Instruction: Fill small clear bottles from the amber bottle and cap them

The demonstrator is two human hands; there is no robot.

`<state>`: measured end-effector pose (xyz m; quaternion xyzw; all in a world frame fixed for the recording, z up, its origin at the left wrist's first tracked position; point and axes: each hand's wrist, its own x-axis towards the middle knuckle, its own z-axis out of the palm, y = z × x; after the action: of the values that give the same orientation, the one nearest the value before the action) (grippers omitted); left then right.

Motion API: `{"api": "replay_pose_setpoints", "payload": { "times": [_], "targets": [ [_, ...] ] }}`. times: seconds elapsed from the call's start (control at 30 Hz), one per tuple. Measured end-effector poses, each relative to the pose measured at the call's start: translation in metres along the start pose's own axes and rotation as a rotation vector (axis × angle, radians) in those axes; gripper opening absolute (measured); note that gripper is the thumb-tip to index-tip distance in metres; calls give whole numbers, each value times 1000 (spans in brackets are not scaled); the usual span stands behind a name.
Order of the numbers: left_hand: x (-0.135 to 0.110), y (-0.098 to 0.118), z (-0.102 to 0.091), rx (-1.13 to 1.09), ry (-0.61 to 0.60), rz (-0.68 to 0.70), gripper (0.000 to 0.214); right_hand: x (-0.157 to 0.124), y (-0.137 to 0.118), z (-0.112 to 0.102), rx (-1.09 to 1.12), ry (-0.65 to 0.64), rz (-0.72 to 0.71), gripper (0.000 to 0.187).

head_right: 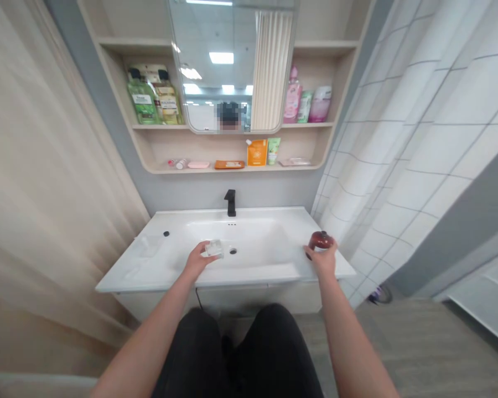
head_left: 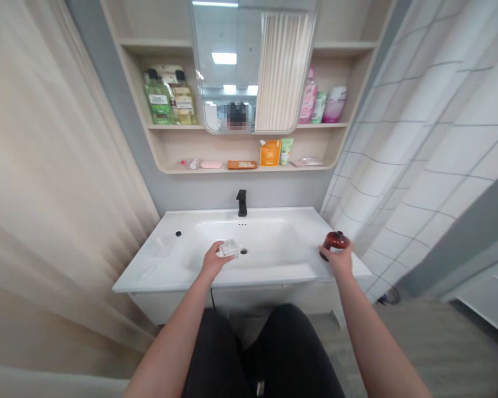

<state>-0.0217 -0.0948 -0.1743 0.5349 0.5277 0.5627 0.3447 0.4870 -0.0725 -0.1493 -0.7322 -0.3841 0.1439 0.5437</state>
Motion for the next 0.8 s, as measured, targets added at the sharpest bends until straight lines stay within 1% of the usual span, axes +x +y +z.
{"api": "replay_pose_setpoints", "payload": {
  "times": [0.07,0.13,0.2,0.23,0.3,0.37,0.43,0.47,0.57,0.63,0.73,0.8],
  "targets": [
    [0,-1,0,-4,-5,10,67,0,0,1,-34,45,21,111],
    [0,-1,0,-16,-11,12,67,-4,-1,3,-34,73,-2,94],
    [1,-1,1,-29,-5,2,68,-12,-6,8,-3,52,-68,86],
    [1,-1,1,-32,5,-8,70,-19,-10,12,15,17,-112,85],
    [3,-2,1,-46,26,-33,80,-37,-22,24,48,-94,-199,83],
    [4,-2,1,-84,43,-62,92,-59,-37,41,79,-249,-277,82],
    [4,-2,1,-118,64,-90,98,-83,-53,63,119,-402,-305,80],
    [4,-1,0,-124,73,-95,96,-95,-61,74,143,-451,-290,78],
    [2,3,0,-113,63,-70,75,-127,-80,111,261,-616,-231,74],
    [1,6,0,-110,36,-45,66,-143,-90,133,344,-685,-216,76],
    [0,8,-1,-110,38,-36,66,-158,-98,159,380,-743,-218,79],
    [0,7,-1,-110,37,-41,68,-163,-101,170,375,-769,-225,79]
  ]
}}
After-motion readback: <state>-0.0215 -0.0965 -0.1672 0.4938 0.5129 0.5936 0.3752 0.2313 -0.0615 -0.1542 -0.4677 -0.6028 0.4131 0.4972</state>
